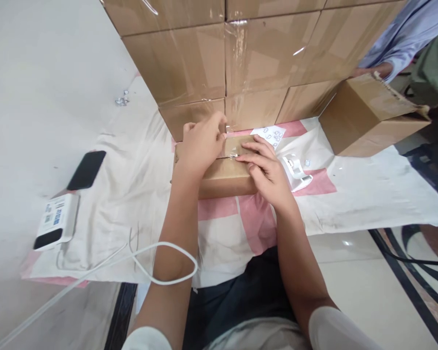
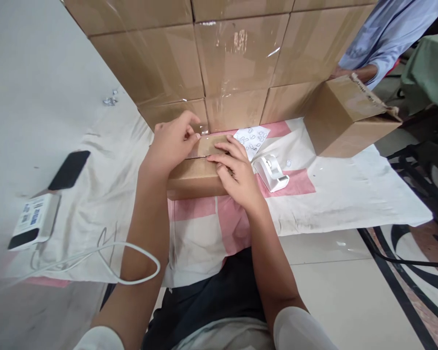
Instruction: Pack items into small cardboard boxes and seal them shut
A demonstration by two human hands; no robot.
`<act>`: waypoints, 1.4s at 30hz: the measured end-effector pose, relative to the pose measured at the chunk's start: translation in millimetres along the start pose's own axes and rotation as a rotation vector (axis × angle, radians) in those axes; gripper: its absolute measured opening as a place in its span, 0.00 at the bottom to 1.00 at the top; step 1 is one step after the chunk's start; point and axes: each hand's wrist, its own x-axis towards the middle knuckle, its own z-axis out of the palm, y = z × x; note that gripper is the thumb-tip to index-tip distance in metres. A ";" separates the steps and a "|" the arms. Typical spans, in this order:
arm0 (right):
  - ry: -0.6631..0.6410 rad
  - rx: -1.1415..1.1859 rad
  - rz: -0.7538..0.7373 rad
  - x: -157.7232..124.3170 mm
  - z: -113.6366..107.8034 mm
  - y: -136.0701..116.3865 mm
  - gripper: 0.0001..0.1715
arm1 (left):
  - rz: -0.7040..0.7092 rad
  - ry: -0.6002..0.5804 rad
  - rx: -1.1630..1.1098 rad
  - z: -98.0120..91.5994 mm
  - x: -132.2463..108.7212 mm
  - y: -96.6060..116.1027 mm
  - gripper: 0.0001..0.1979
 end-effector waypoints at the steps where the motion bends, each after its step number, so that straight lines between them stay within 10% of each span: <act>1: -0.001 -0.004 0.004 0.1 -0.7 -0.1 0.17 | 0.044 -0.021 -0.012 -1.4 -0.4 -0.1 0.15; 10: 0.012 -0.005 0.022 -0.5 -0.3 -1.8 0.13 | -0.011 -0.089 -0.079 -4.6 -7.2 0.3 0.28; 16: -0.207 -0.162 0.017 10.3 -64.8 -3.3 0.17 | 0.067 -0.103 -0.068 -8.8 -5.4 1.8 0.22; 22: -0.180 -0.262 0.211 63.0 -123.2 96.2 0.15 | 0.010 -0.225 -0.047 -6.4 7.4 7.0 0.20; 27: -0.371 -0.244 0.305 102.2 -106.1 194.3 0.16 | -0.033 -0.259 0.034 -3.7 15.3 11.1 0.24; 33: -0.396 -0.450 0.330 130.8 -85.1 222.5 0.21 | -0.034 -0.286 0.044 -2.7 20.6 8.6 0.21; 42: -0.344 -0.660 0.511 128.0 -54.5 214.9 0.16 | -0.127 0.441 -0.175 -36.6 -0.4 14.9 0.13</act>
